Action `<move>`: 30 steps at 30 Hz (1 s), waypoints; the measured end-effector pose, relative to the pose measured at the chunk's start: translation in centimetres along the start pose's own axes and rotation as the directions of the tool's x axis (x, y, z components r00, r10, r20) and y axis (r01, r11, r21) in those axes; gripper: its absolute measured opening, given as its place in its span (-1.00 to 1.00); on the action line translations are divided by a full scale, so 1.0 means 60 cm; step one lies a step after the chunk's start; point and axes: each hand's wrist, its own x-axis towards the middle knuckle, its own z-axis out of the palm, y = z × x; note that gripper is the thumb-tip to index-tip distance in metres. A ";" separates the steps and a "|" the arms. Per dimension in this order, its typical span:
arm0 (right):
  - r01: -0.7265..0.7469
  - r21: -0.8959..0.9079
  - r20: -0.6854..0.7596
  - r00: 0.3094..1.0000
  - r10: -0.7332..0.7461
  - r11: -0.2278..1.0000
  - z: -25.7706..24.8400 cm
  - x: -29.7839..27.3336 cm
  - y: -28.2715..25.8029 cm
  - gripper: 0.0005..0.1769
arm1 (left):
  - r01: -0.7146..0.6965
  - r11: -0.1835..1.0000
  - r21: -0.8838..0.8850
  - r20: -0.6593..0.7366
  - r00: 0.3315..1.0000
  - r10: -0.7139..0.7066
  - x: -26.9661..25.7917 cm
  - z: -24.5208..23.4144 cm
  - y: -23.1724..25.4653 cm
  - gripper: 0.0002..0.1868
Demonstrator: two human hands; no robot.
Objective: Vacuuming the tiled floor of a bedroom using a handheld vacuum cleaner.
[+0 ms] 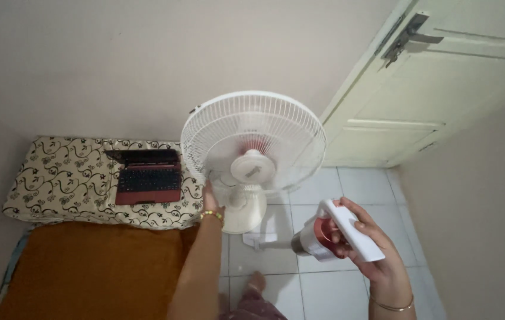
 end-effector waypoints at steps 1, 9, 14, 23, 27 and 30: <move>0.001 0.000 0.005 1.000 -0.001 1.000 -0.006 0.020 -0.003 -0.28 | -0.005 1.000 -0.002 0.000 1.000 0.005 0.018 0.011 -0.008 -0.04; -0.025 0.001 0.226 0.974 0.024 1.000 -0.009 0.117 -0.037 -0.36 | -0.032 0.992 -0.121 -0.071 0.997 0.024 0.017 0.038 -0.035 0.14; -0.048 -0.079 0.176 0.982 0.062 0.996 0.009 0.150 -0.056 -0.36 | 0.114 0.957 -0.267 0.023 0.993 -0.112 0.018 0.038 -0.076 0.21; -0.070 -0.153 0.164 0.982 0.095 0.986 0.018 0.174 -0.081 -0.33 | 0.145 0.800 -0.582 0.101 0.989 -0.106 0.076 0.093 -0.090 0.41; -0.049 -0.135 0.229 0.970 0.079 0.990 0.022 0.170 -0.084 -0.36 | 0.126 0.778 -0.616 0.091 0.992 -0.089 0.068 0.103 -0.093 0.43; -0.053 -0.177 0.217 0.972 0.091 0.983 0.026 0.176 -0.086 -0.36 | 0.121 0.789 -0.602 0.053 0.992 -0.112 0.080 0.122 -0.104 0.42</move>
